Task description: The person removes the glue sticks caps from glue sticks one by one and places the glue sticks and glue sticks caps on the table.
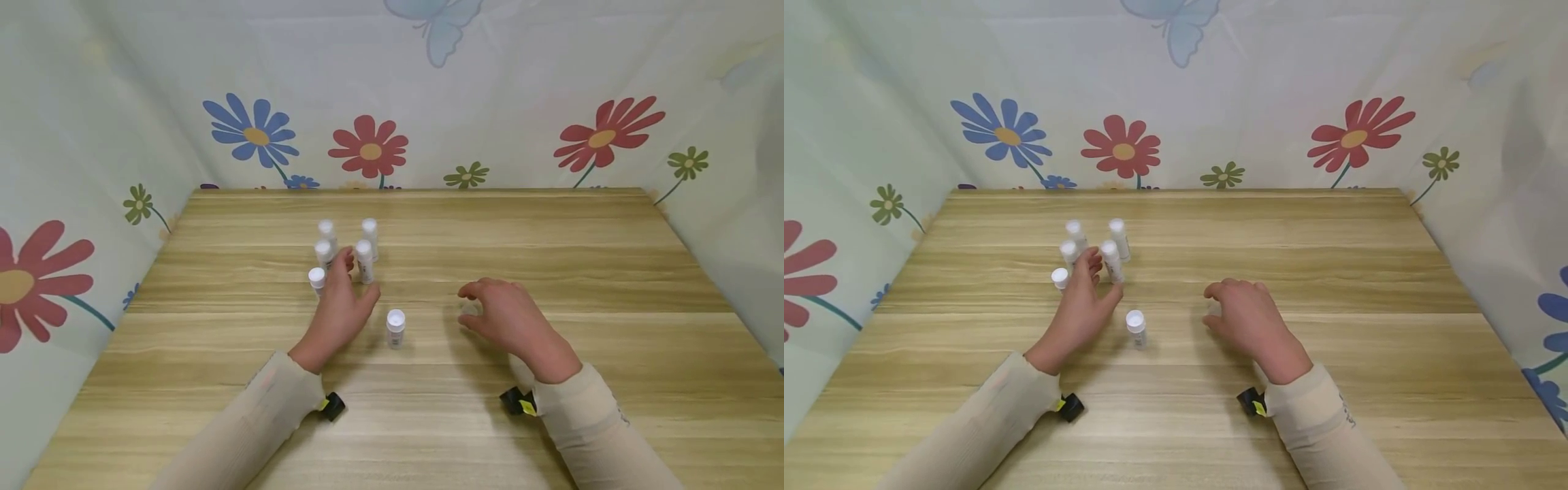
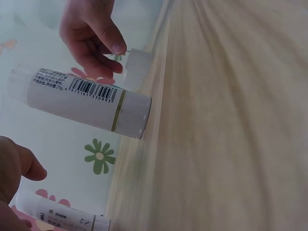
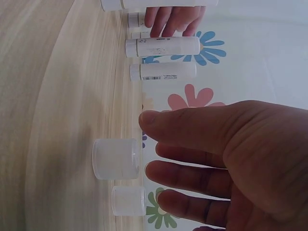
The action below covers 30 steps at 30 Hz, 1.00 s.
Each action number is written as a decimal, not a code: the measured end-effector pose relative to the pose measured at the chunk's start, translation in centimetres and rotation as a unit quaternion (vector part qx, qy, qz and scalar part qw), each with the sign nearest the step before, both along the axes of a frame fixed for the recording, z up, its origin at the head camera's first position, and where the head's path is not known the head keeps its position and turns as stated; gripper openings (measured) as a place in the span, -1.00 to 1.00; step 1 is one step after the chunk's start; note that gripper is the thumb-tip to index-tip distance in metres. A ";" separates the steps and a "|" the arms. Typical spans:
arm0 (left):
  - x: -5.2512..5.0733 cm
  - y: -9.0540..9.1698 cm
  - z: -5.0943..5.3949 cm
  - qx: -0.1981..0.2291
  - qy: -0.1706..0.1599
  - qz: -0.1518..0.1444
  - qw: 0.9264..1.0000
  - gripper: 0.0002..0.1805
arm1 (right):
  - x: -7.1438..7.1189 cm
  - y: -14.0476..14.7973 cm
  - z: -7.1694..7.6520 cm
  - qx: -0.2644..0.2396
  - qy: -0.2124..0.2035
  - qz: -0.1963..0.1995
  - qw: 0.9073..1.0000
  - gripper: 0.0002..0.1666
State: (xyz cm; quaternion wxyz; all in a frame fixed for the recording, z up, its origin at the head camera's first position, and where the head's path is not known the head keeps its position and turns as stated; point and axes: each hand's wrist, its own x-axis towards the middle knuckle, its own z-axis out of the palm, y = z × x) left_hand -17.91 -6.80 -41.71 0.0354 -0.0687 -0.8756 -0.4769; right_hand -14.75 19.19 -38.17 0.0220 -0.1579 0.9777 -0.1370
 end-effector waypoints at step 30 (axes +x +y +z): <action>-1.9 1.2 -2.0 0.070 0.024 0.016 0.997 -0.63 | 0.4 0.0 -0.1 -0.004 0.023 0.007 1.000 -0.60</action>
